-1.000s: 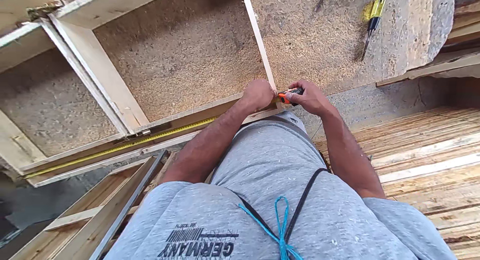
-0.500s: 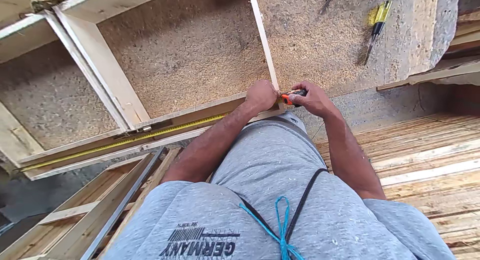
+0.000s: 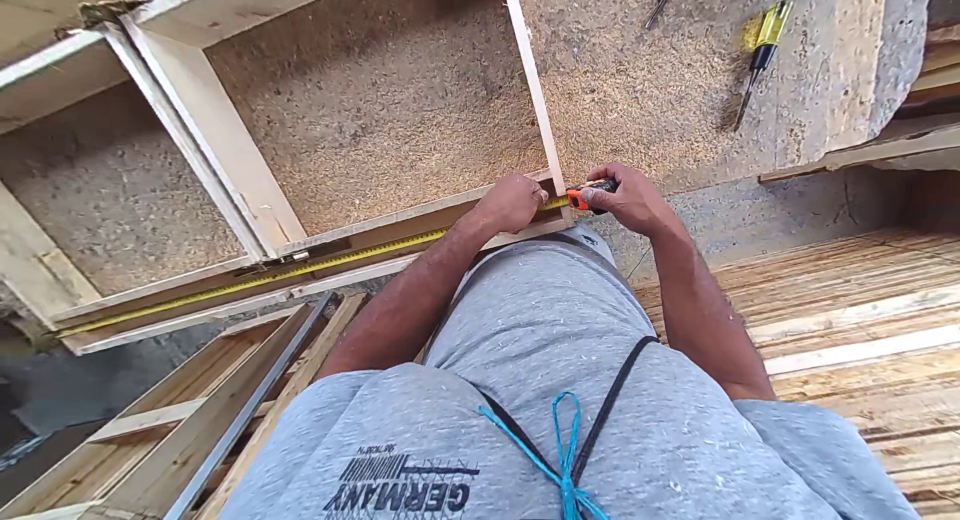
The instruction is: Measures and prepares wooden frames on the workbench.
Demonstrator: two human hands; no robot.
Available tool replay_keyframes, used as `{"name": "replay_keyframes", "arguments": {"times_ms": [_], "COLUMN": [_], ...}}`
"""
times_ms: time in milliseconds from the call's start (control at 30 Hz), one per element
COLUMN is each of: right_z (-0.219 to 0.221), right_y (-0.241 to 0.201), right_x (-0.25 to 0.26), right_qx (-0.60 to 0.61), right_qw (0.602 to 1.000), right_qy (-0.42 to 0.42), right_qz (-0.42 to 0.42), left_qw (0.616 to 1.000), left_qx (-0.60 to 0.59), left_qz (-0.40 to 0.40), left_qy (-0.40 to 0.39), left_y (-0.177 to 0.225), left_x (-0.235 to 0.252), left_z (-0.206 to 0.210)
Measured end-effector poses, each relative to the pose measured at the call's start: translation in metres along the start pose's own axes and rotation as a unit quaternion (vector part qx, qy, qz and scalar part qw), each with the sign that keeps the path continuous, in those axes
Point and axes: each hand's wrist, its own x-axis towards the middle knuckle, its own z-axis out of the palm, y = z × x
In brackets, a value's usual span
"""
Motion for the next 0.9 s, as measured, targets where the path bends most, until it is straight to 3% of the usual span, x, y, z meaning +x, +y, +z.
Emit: {"name": "replay_keyframes", "arguments": {"times_ms": [167,567,700,900], "right_z": [0.001,-0.002,-0.001,-0.002], "right_y": [-0.002,-0.005,-0.004,-0.001], "right_x": [-0.003,-0.005,-0.002,-0.001], "right_qx": [0.015,0.012,0.016,0.015], "right_qw": [1.000,1.000,1.000,1.000], "right_qy": [-0.002,-0.007,-0.014,-0.011], "right_qz": [0.010,0.008,0.006,0.005], "left_qw": [0.996,0.997,0.997,0.995], "left_qx": [-0.031,0.020,0.000,0.038], "left_qz": [0.026,0.069,0.058,0.062], "left_qy": [-0.084,-0.038,-0.059,-0.069], "left_y": [0.005,0.020,0.008,0.020], "left_x": [0.009,0.012,0.006,0.014], "left_z": [0.003,-0.004,-0.002,0.002]}}
